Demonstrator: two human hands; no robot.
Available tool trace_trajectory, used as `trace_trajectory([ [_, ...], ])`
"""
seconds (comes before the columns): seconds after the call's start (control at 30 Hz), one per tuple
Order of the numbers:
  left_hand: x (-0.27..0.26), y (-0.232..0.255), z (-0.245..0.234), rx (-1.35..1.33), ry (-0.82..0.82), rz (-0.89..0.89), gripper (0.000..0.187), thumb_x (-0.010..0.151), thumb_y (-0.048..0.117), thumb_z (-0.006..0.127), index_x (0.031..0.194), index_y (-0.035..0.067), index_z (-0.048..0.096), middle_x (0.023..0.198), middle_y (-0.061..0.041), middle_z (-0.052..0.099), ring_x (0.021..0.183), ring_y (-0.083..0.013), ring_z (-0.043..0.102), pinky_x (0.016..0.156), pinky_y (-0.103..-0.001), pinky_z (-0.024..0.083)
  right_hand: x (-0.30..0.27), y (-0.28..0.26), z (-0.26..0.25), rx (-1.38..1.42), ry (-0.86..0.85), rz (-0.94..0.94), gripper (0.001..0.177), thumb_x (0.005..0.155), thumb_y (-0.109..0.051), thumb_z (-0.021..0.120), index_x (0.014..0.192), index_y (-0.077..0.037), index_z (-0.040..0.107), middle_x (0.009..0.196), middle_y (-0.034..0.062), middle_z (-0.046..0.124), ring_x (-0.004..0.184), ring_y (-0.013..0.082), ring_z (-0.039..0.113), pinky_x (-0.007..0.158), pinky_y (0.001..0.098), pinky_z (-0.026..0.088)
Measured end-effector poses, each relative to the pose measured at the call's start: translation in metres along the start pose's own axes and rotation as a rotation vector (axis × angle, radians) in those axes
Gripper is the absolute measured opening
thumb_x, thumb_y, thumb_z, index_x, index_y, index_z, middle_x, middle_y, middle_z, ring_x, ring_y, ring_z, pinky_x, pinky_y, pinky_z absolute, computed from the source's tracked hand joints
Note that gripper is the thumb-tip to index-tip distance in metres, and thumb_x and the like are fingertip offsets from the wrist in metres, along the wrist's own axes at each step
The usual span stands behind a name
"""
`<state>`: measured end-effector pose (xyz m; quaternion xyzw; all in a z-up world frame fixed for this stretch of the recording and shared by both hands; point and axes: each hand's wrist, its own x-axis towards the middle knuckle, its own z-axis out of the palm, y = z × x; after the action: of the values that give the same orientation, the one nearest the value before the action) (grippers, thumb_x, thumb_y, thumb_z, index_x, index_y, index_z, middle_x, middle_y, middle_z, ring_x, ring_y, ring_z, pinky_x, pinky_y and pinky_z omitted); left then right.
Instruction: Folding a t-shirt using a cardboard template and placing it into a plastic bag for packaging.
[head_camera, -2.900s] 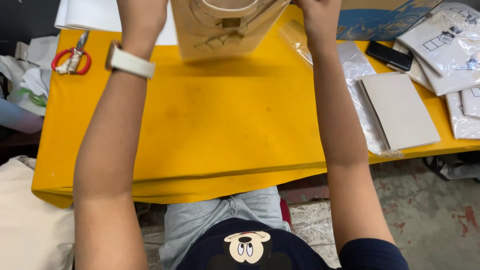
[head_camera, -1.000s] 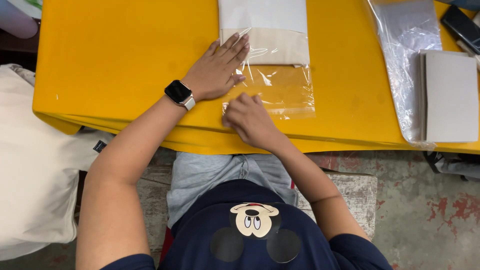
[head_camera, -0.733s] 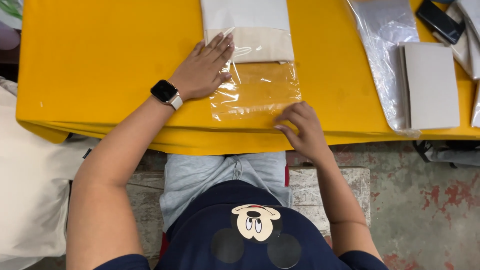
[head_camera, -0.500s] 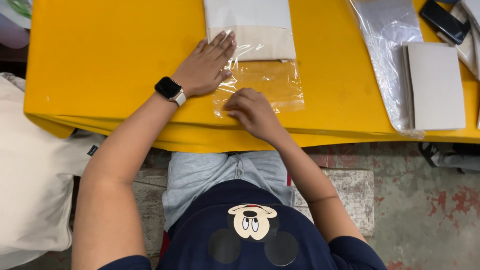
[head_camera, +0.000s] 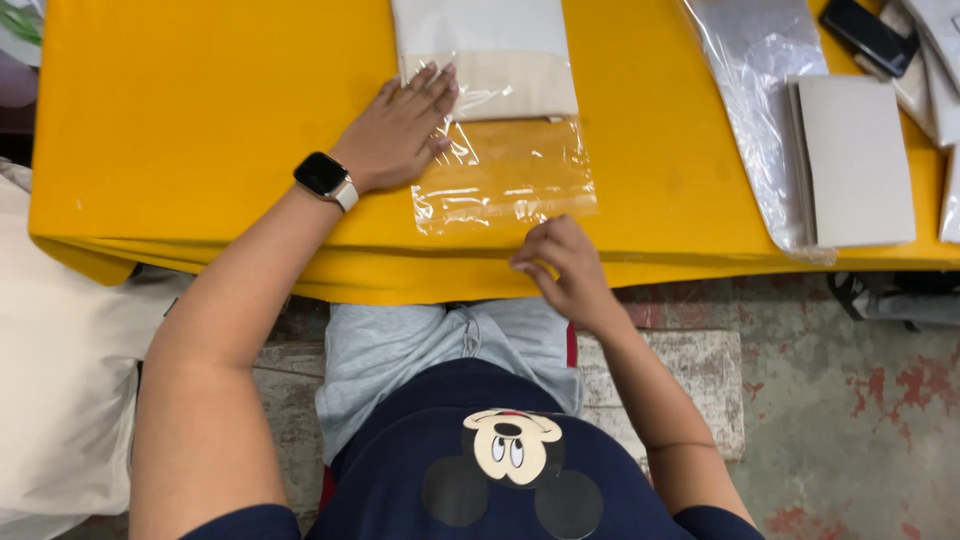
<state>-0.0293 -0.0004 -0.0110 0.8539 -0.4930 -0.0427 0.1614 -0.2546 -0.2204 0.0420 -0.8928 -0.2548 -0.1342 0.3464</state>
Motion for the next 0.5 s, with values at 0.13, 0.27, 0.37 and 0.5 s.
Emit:
trace_trajectory([
  [0.13,0.000,-0.003,0.004,-0.005,0.008,-0.009,0.068,0.109,0.040,0.034,0.164,0.005,0.017,0.173,-0.010,0.008,0.159,-0.0277,0.006,0.124,-0.055,0.013,0.020,0.008,0.007,-0.102,-0.038,0.038,0.012,0.104,-0.014,0.062,0.113,-0.010,0.069,0.111,0.0082,0.064,0.103,0.0293,0.060,0.090,0.0413,0.045],
  [0.27,-0.001,-0.003,0.004,0.000,0.001,-0.025,0.068,0.109,0.040,0.034,0.165,0.005,0.016,0.173,-0.008,0.007,0.159,-0.0269,0.006,0.124,-0.054,0.013,0.059,0.019,0.046,-0.053,-0.075,-0.059,0.008,0.102,-0.012,0.064,0.108,-0.011,0.068,0.110,0.0067,0.066,0.099,0.0289,0.063,0.079,0.0408,0.046],
  [0.37,-0.001,-0.003,0.007,0.019,0.036,-0.008,0.067,0.108,0.036,0.039,0.164,0.004,0.020,0.173,-0.010,0.011,0.158,-0.0278,0.009,0.123,-0.055,0.015,0.074,0.019,0.068,0.011,-0.071,-0.075,0.009,0.099,-0.007,0.065,0.105,-0.010,0.069,0.103,0.0082,0.062,0.089,0.0301,0.060,0.077,0.0412,0.047],
  [0.5,-0.001,-0.006,0.012,0.052,0.062,0.004,0.066,0.108,0.035,0.040,0.164,0.005,0.020,0.173,-0.009,0.012,0.158,-0.0283,0.010,0.122,-0.055,0.018,0.072,0.017,0.082,0.030,-0.011,-0.052,0.007,0.097,-0.005,0.067,0.093,-0.009,0.071,0.102,0.0054,0.059,0.088,0.0273,0.058,0.077,0.0390,0.048],
])
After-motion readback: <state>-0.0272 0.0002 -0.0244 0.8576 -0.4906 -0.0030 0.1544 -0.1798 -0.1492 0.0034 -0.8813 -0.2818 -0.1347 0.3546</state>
